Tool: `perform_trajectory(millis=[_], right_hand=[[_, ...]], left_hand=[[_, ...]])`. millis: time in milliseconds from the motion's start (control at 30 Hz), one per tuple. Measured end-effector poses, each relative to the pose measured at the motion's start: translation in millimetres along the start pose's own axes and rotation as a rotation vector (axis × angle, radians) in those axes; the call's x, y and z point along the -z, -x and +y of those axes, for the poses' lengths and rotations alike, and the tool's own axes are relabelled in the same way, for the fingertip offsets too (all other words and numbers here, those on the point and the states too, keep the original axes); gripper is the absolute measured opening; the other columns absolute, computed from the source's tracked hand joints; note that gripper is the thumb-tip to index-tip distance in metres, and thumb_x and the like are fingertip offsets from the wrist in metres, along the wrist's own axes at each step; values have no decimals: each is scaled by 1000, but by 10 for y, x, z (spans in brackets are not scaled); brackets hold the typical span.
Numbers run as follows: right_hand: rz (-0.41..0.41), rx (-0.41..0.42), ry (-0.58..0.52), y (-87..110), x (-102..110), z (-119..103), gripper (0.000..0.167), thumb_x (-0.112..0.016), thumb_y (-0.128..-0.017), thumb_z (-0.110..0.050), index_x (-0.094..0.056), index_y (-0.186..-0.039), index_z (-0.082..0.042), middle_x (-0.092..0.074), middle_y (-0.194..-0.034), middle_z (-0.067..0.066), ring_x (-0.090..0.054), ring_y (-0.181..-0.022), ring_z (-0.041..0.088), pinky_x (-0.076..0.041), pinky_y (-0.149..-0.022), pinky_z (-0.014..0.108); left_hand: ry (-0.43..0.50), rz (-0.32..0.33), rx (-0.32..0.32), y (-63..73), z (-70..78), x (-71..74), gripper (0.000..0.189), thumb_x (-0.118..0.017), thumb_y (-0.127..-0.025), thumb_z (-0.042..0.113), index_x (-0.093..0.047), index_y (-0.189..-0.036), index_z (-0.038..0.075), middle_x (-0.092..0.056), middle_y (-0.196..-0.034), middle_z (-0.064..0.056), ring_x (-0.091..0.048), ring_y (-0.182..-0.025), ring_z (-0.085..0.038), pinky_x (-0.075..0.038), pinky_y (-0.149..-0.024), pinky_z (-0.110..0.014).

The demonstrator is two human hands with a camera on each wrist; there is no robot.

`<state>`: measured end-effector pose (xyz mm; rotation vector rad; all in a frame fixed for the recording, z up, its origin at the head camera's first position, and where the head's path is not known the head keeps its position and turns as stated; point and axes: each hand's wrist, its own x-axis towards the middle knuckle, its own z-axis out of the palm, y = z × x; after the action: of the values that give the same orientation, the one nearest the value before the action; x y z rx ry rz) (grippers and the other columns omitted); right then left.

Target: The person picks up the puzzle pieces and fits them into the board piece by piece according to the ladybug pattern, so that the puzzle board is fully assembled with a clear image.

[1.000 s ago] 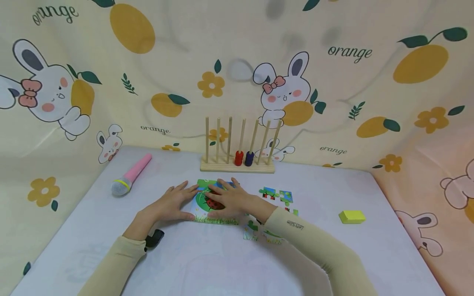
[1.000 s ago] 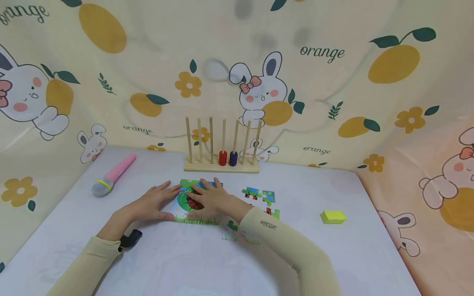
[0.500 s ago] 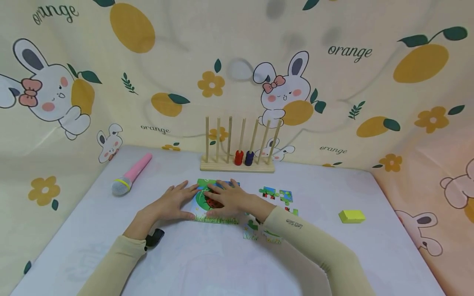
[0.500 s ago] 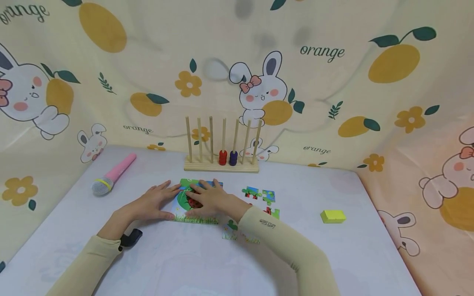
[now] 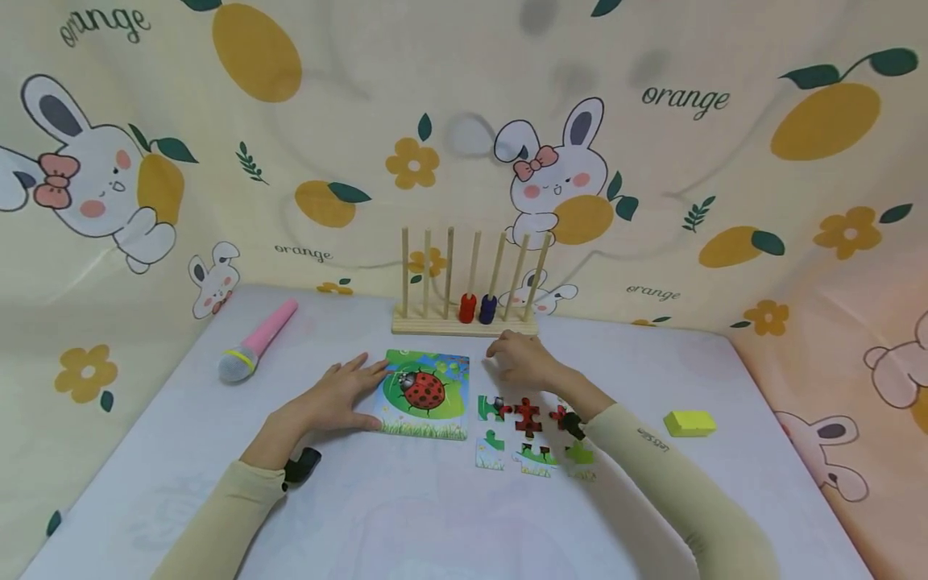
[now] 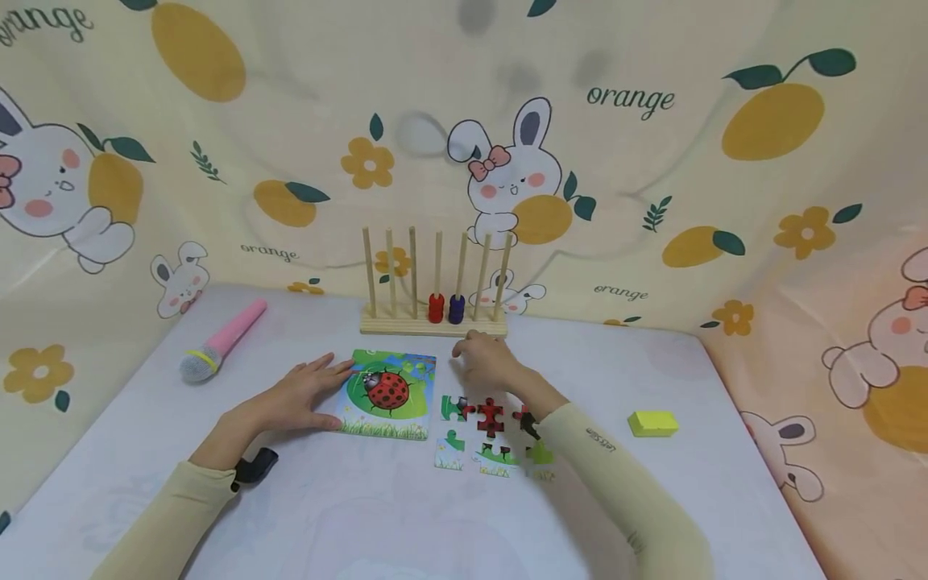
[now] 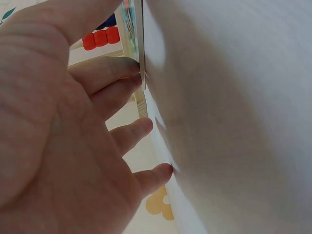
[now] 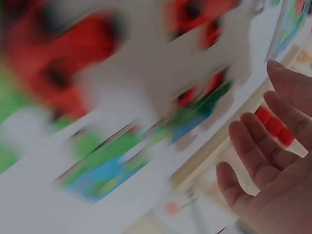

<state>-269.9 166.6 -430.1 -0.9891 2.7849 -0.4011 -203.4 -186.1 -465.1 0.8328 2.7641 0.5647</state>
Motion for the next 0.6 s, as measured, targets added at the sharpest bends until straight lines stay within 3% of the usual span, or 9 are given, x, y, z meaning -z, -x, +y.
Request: perform_trajectory(millis=[300, 600], right_hand=[[-40, -163, -149, 283, 73, 363, 44, -81, -82, -7, -64, -122, -1, -62, -112, 13, -59, -107, 31, -40, -96, 59], [-40, -183, -150, 336, 32, 432, 47, -76, -81, 2, -63, -125, -3, -62, -110, 13, -60, -103, 29, -42, -95, 58]], left_hand=[[-3, -4, 12, -5, -4, -3, 93, -78, -80, 52, -42, -150, 3, -31, -160, -13, -16, -148, -47, -18, -107, -75], [11, 18, -13, 18, 8, 15, 91, -79, -81, 49, -44, -148, -1, -34, -159, -16, -19, -146, -49, -18, -106, -76]])
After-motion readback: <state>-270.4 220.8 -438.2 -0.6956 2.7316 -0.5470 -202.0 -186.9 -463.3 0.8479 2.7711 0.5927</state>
